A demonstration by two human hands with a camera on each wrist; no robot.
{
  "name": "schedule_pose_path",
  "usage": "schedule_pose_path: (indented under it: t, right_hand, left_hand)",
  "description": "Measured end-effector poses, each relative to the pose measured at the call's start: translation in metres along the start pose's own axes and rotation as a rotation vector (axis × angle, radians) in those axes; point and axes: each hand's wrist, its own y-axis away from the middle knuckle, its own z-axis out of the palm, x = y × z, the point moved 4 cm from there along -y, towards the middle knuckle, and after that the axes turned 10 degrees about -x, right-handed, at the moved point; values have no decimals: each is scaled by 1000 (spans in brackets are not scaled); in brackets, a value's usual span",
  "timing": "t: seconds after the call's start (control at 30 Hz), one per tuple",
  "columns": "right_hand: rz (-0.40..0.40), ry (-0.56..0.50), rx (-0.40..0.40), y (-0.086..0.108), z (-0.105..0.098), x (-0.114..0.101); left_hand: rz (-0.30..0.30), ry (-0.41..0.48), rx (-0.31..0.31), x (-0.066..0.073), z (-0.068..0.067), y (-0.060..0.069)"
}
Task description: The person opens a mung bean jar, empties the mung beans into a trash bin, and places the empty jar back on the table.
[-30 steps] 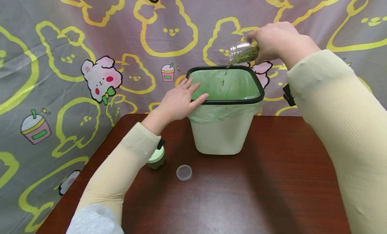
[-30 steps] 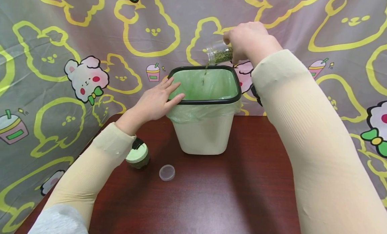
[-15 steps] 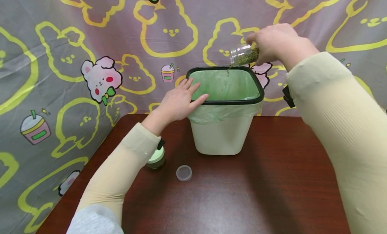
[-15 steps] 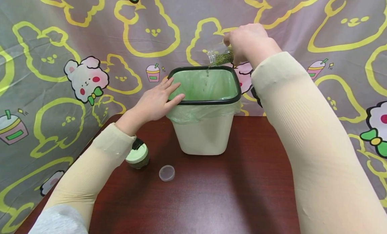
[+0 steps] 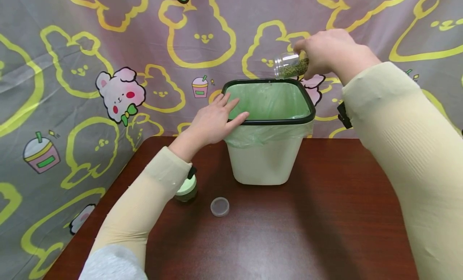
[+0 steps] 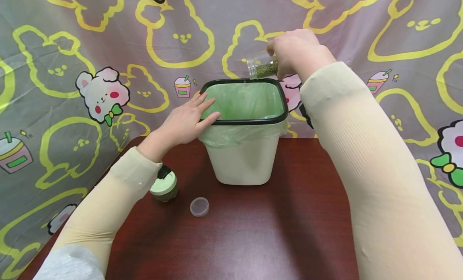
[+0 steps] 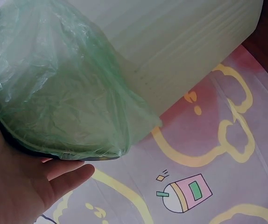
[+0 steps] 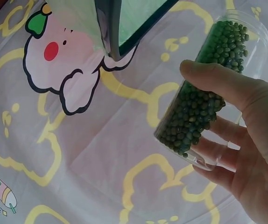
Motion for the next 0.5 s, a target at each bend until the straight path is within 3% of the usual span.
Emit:
schedule_pose_path:
  t: [0.27, 0.5]
  right_hand:
    - [-6, -2, -26, 0, -2, -1]
    - [11, -12, 33, 3, -5, 2]
  left_hand:
    - [-2, -5, 1, -1, 0, 0]
    - [-4, -6, -9, 1, 0, 1]
